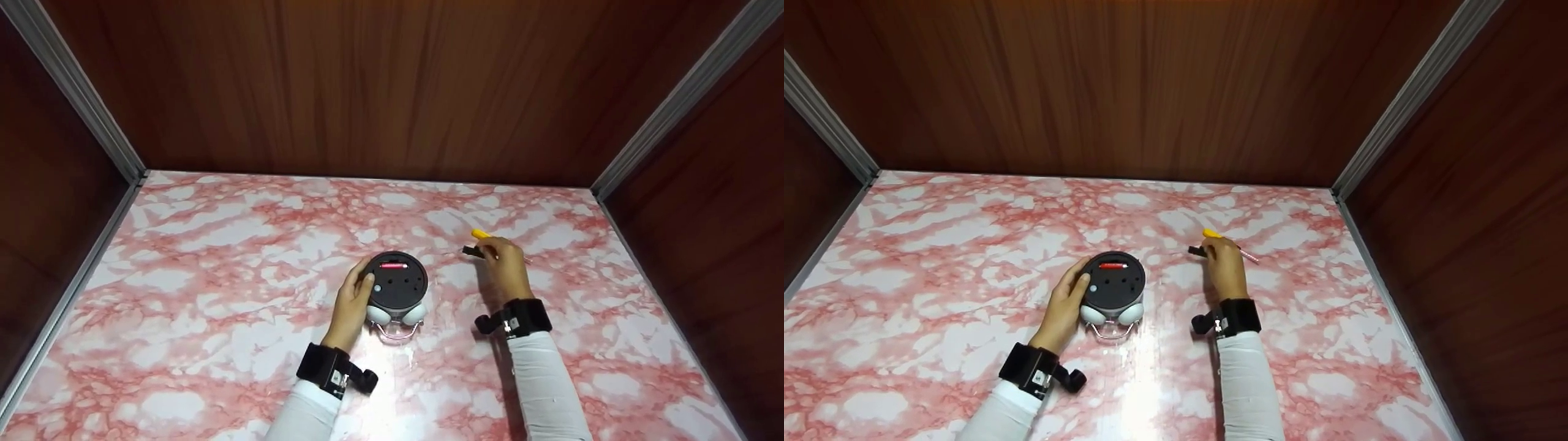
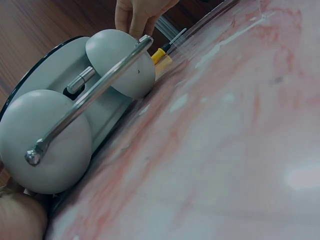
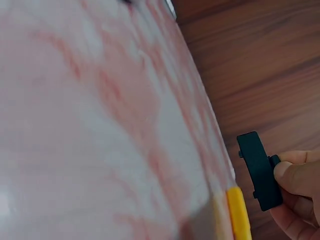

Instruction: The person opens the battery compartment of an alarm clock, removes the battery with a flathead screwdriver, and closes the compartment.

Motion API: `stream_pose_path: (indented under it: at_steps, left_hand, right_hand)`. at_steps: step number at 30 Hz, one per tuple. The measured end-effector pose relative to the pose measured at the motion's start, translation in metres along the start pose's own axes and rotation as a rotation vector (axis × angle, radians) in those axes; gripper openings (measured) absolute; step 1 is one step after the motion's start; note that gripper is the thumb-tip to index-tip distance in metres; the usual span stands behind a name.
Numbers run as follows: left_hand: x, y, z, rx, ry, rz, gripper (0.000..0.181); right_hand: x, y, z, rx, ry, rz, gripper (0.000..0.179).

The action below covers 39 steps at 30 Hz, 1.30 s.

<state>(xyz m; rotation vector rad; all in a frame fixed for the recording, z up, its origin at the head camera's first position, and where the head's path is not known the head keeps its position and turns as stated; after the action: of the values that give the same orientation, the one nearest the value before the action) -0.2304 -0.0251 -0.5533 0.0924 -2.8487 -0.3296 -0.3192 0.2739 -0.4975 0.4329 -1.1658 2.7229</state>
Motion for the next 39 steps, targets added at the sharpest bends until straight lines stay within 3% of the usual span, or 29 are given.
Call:
stream_pose_path:
  at_steps: [15,25,39]
  left_hand:
    - [0.002,-0.002,0.001,0.02,0.021,0.008,0.047]
    - [0.003,-0.001,0.001,0.009,0.002,-0.001,0.049]
    - [0.001,-0.001,0.0,-0.018,0.007,0.006,0.049]
  right_hand:
    - [0.011,0.005,-0.019,-0.081,-0.019,0.068,0.008]
    - [0.016,0.005,-0.022,-0.063,0.061,0.119,0.009]
    - [0.015,0.011,-0.026,-0.125,-0.037,0.077,0.007]
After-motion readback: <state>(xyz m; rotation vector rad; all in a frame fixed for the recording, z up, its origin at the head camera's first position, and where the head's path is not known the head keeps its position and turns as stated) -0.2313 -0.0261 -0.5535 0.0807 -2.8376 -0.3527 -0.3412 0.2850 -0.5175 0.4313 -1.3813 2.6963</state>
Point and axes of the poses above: each hand's wrist, its own x-axis towards the middle knuckle, its own y-axis out of the palm, z = x × y, the point moved 1 cm from there along x, towards the middle knuckle, and after that the axes turned 9 degrees about y, right-handed, at the moved point
